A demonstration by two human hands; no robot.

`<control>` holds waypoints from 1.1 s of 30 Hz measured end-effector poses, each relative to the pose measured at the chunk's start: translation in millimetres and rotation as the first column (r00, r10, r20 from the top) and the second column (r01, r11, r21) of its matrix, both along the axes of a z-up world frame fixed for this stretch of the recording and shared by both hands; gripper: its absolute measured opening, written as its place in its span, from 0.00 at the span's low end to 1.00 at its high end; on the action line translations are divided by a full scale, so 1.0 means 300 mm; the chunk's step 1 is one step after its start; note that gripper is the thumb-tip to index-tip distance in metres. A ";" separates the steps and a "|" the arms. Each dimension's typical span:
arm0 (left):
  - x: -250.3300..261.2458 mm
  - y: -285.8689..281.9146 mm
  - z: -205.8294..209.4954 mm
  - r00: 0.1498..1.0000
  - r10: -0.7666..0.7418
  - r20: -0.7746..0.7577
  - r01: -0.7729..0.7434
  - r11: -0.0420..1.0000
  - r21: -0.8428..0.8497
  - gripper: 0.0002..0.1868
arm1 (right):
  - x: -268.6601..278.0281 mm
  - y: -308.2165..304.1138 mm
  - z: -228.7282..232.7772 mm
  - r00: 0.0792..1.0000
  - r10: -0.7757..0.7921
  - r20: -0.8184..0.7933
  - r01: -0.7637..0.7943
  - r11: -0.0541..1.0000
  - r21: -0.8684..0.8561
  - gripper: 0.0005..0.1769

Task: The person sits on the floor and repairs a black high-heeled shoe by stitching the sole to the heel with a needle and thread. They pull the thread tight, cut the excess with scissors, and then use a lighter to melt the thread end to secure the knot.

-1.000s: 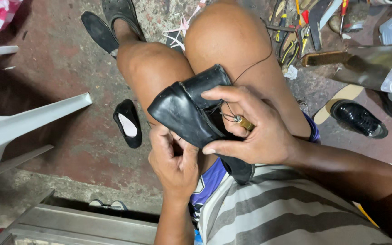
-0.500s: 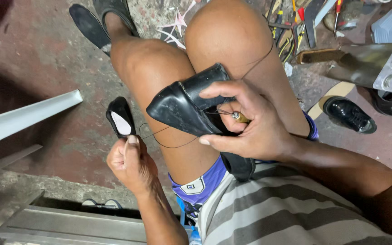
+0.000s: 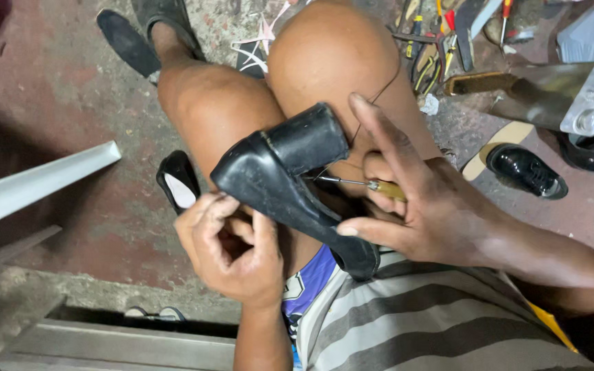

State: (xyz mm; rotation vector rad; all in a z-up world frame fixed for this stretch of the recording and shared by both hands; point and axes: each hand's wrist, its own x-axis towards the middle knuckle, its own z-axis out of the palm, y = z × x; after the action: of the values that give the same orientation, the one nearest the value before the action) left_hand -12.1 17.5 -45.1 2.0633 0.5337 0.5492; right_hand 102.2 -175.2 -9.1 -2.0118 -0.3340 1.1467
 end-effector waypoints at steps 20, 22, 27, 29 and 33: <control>0.015 -0.015 0.027 0.949 -0.204 -0.239 0.187 0.978 -0.091 0.12 | 0.008 -0.003 -0.126 0.794 -0.167 0.585 0.016 0.967 0.254 0.56; 0.018 -0.013 0.021 0.961 -0.200 -0.191 0.189 0.979 -0.073 0.10 | 0.000 0.005 -0.139 0.807 -0.183 0.562 0.026 0.961 0.276 0.47; -0.018 -0.020 -0.028 0.997 -0.039 -0.067 0.032 0.994 -0.109 0.12 | 0.023 0.009 -0.131 0.788 -0.126 0.603 -0.063 0.958 0.281 0.29; -0.036 -0.005 -0.061 0.994 0.077 -0.080 -0.090 0.982 -0.167 0.20 | 0.038 0.008 -0.129 0.757 -0.122 0.642 -0.114 0.943 0.313 0.25; -0.057 -0.010 -0.066 0.997 0.069 -0.033 -0.076 0.849 -0.522 0.12 | 0.045 -0.004 -0.126 0.799 -0.132 0.587 -0.119 0.922 0.369 0.14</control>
State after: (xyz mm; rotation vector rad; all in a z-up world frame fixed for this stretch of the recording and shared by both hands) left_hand -29.2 14.6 -64.9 1.5287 0.6875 0.3788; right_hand 115.6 -176.2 -46.9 -1.9541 -0.8113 0.3425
